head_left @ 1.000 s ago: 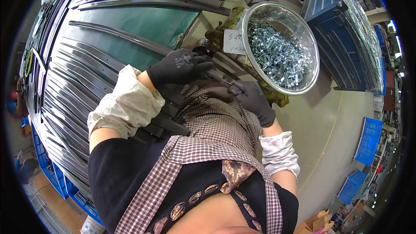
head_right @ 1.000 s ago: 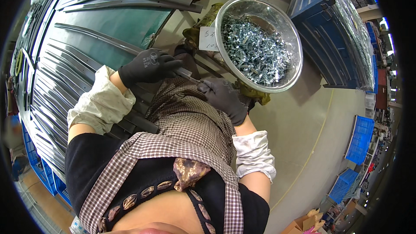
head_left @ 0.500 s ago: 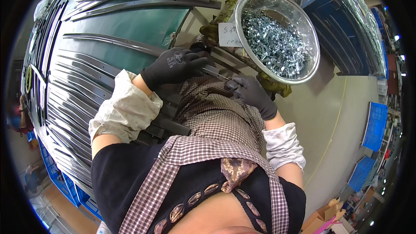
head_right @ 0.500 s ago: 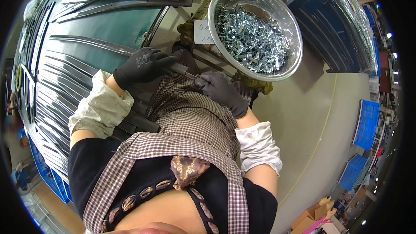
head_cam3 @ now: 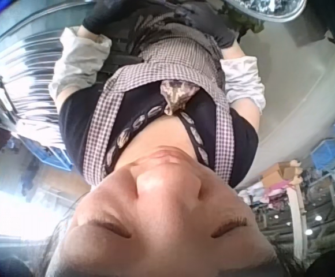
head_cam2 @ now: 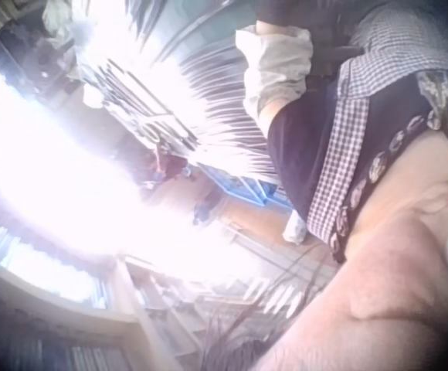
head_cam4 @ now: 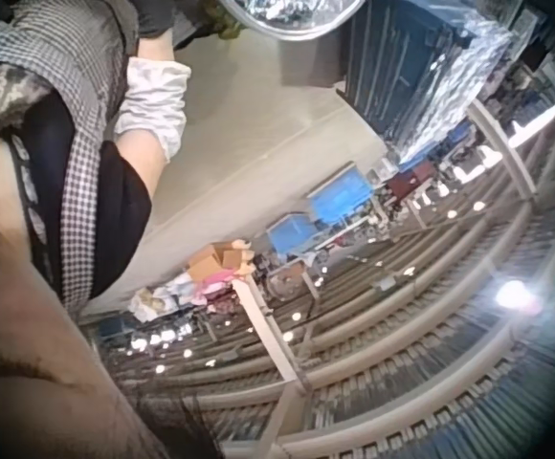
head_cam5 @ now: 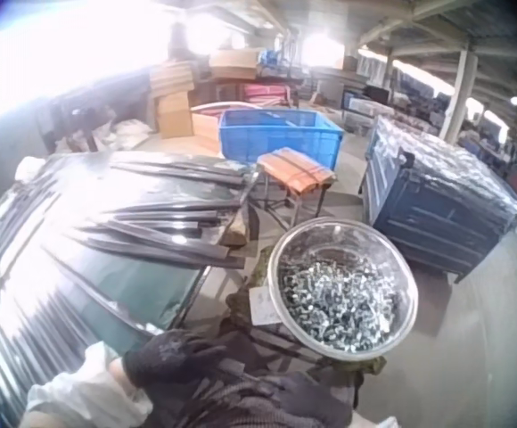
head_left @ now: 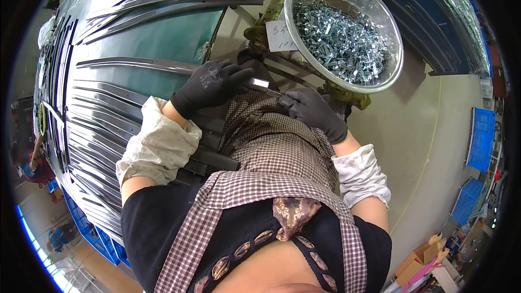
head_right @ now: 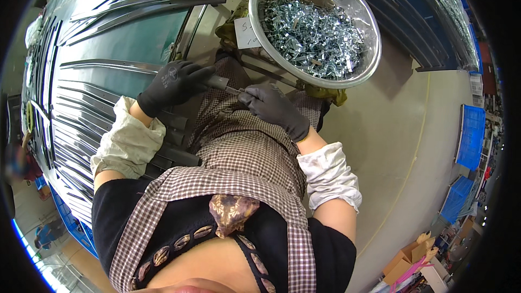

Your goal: The person repeatedly picks up long curved metal rods and small metallic fasteners from a bowl, then inserts the fasteners into holes along the rods. The person handles the rods one at a time, places them on a table, and continues the insertion process throughout the clip.

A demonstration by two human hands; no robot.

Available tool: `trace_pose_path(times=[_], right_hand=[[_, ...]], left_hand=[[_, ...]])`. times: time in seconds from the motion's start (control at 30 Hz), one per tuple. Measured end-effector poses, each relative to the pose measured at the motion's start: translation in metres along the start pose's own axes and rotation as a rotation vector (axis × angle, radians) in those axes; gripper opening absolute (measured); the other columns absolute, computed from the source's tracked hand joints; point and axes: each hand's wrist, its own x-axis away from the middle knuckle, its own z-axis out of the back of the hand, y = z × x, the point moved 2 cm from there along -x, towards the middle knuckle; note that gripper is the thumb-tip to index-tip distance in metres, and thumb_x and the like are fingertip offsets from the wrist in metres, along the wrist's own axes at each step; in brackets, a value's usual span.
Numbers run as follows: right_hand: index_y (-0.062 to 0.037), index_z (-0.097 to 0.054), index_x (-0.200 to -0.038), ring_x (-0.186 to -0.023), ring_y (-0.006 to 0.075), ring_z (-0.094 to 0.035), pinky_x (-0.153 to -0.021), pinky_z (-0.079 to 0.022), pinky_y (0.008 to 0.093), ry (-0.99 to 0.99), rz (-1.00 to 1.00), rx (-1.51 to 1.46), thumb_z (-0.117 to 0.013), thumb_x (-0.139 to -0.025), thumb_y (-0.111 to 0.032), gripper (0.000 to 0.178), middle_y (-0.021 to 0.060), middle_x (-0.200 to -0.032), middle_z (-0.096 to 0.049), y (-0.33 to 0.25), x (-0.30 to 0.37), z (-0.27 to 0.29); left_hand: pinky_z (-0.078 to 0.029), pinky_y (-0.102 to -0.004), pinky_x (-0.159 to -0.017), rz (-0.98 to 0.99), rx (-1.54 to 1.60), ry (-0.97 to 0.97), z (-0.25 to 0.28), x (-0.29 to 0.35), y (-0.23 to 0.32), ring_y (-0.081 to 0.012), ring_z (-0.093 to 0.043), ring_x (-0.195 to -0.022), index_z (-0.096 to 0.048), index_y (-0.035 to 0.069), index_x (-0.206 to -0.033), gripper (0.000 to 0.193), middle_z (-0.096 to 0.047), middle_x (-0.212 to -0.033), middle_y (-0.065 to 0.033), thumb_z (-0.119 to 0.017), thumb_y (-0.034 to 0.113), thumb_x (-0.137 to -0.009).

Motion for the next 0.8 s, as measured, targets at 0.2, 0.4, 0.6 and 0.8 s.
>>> trace_pose_path(times=[0.2,0.4,0.6,0.8], right_hand=[[0.0004,-0.063,-0.086,-0.059,0.025,-0.058,-0.058,-0.045,0.0394,0.098,0.081,0.15,-0.06,-0.096,-0.019,0.022,0.0137,-0.068,-0.06,-0.006,-0.005,0.002],[-0.0058,-0.066,-0.088,-0.073,0.0362,-0.064,-0.063,-0.049,0.046,0.152,0.061,0.415,-0.059,-0.096,-0.026,0.023,0.0157,-0.078,-0.065,-0.038,-0.013,0.002],[-0.0056,-0.062,-0.084,-0.072,0.0352,-0.065,-0.063,-0.049,0.0461,0.243,0.177,0.421,-0.06,-0.094,-0.024,0.021,0.0151,-0.076,-0.064,-0.036,-0.006,0.003],[-0.0042,-0.065,-0.09,-0.072,0.0364,-0.063,-0.064,-0.048,0.0447,0.295,-0.111,0.427,-0.063,-0.095,-0.03,0.026,0.0159,-0.076,-0.064,-0.017,0.03,0.056]], left_hand=[[-0.054,-0.0411,-0.07,-0.023,0.02,0.005,0.001,-0.001,-0.001,-0.0297,-0.066,-0.082,-0.062,0.012,-0.118,0.038,-0.067,-0.093,-0.0075,-0.072,0.028,-0.085],[-0.054,-0.0413,-0.067,-0.022,0.021,-0.018,-0.002,0.001,-0.001,-0.0305,-0.067,-0.081,-0.063,0.012,-0.114,0.035,-0.067,-0.093,-0.0084,-0.073,0.028,-0.084],[-0.054,-0.0409,-0.076,-0.002,0.078,-0.051,-0.002,0.003,-0.001,-0.0303,-0.067,-0.087,-0.065,0.011,-0.119,0.039,-0.07,-0.098,-0.0097,-0.073,0.024,-0.083],[-0.053,-0.0403,-0.075,0.108,0.07,0.059,0.023,0.005,-0.014,-0.0304,-0.066,-0.09,-0.065,0.011,-0.123,0.047,-0.068,-0.098,-0.0106,-0.077,0.026,-0.079]])
